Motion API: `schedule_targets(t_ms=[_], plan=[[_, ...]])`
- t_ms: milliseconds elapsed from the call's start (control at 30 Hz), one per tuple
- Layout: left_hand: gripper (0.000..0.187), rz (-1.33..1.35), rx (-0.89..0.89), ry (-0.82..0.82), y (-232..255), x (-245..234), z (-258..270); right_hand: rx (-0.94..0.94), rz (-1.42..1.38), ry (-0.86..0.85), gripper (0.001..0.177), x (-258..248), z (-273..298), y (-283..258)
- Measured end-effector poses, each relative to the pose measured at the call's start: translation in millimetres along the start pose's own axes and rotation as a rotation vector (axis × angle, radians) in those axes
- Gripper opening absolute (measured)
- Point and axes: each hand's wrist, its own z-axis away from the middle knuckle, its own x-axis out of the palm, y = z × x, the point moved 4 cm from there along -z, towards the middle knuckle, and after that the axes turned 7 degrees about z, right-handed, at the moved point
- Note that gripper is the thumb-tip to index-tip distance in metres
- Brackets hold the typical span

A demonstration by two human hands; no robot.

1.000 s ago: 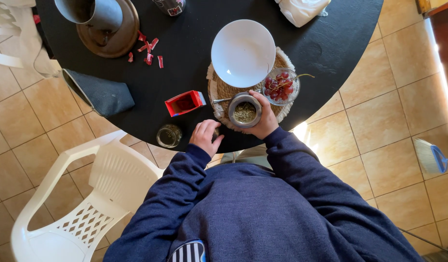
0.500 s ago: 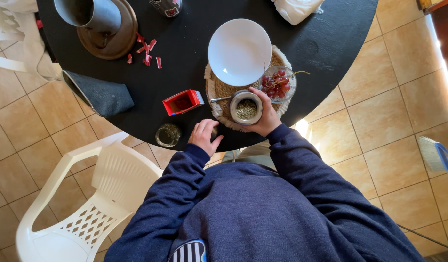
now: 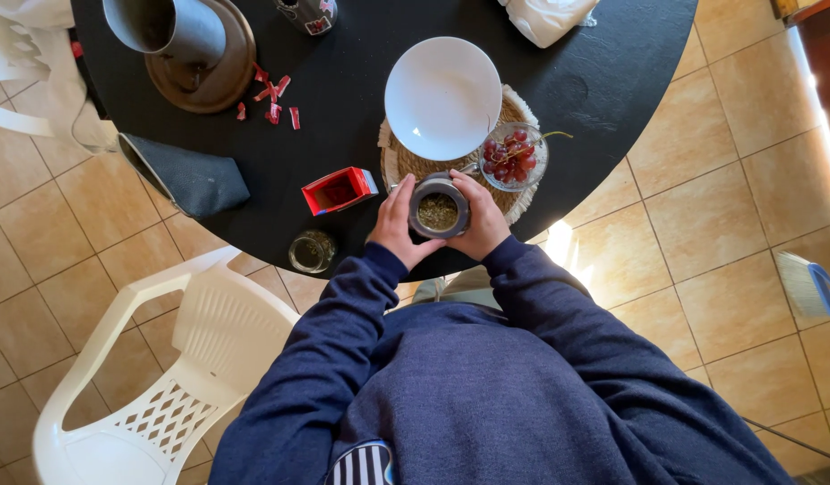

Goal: Preparing a traditional mate drink by pouring yerba into a gourd, shaking it, and adding water from a thermos.

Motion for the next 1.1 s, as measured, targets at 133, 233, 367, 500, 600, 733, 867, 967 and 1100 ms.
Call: schedule_targets(t_ms=[133, 233, 367, 500, 600, 733, 867, 967, 1100], plan=[[0.131, -0.037, 0.003, -0.054, -9, 11, -11, 0.017, -0.003, -0.004, 0.111, -1, 2, 8], [0.123, -0.039, -0.001, -0.005, -23, 13, -11, 0.086, -0.070, -0.098, 0.112, -11, 0, 7], [0.113, 0.027, 0.092, 0.037, -12, -9, -7, 0.164, 0.054, -0.152, 0.107, -12, 10, 22], [0.105, 0.046, 0.150, 0.090, 10, -30, -3, 0.178, 0.229, -0.194, 0.086, -5, 39, 43], [0.105, 0.074, 0.159, 0.057, 12, -33, -5, 0.096, 0.510, -0.185, 0.084, 3, 36, 45], [0.106, 0.032, 0.185, 0.010, 4, -30, -14, 0.007, 0.887, -0.130, 0.087, 20, 44, 63], [0.105, -0.004, 0.213, -0.097, -1, -25, -27, 0.051, 0.967, -0.194, 0.094, 25, 42, 60], [0.106, -0.013, 0.211, -0.191, -5, -24, -35, 0.076, 1.023, -0.221, 0.089, 23, 42, 52], [0.106, 0.006, 0.233, -0.270, -12, -18, -51, 0.057, 1.089, -0.193, 0.086, 15, 31, 33]])
